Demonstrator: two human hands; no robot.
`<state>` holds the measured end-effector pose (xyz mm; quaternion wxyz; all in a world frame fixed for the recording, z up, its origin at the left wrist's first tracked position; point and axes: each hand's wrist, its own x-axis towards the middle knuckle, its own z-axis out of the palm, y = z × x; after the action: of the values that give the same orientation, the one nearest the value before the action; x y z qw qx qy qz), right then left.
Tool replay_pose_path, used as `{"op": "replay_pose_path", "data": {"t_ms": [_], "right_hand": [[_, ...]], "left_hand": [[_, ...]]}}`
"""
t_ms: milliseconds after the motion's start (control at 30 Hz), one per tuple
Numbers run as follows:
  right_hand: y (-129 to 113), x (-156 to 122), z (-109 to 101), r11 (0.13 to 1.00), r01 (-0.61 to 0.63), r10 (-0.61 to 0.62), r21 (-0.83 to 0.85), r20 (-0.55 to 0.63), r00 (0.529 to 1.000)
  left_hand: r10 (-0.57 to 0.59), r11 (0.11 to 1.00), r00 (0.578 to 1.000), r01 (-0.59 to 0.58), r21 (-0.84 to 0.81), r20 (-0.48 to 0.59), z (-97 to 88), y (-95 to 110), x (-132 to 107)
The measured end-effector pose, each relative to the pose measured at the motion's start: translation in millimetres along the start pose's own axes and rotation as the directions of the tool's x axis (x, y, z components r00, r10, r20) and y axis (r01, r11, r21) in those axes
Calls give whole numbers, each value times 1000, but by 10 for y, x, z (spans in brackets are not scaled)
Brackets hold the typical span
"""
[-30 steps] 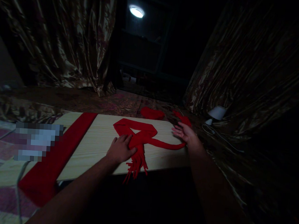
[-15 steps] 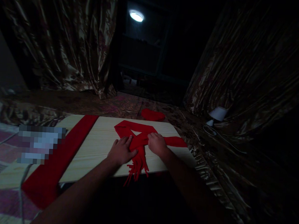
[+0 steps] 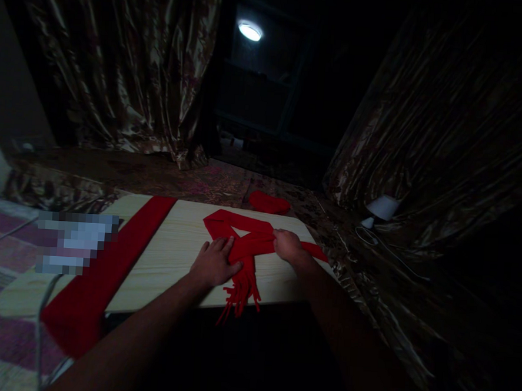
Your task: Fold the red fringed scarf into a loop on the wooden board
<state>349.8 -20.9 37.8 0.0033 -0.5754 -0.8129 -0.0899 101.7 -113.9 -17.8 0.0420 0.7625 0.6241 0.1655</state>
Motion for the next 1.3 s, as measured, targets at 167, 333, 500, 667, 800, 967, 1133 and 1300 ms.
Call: {"op": "replay_pose_path", "data": {"t_ms": [167,333,500,667,800,967,1133,1300], "right_hand": [[199,49,58,980,-188,186,61,41,982],[609,141,64,956,-254,231,145,160,960],[991,286,-154,923,-284,184,260,351,918],[1079,478,-486,790,-422,184,445,484,855],[1077,581,-708,883,-354,156,308,519,840],[1099,589,-799,881,-332,138,336,488,862],[1054,649,-758,860,-321,171,396,370,913],[782,724,-606,922,-258,260,289,32,965]], "left_hand": [[-4,1000,1000,4,5,-16,16,-1,-3],[-7,1000,1000,7,6,5,21,-6,6],[-8,1000,999,8,18,47,-10,-17,7],[-2,1000,999,1,24,52,-7,-37,3],[0,1000,998,-2,31,60,1,-53,-6],[57,997,998,-59,49,41,-13,-55,-29],[51,998,997,-53,43,49,-37,-40,-43],[54,998,997,-56,41,56,-65,-19,-50]]}}
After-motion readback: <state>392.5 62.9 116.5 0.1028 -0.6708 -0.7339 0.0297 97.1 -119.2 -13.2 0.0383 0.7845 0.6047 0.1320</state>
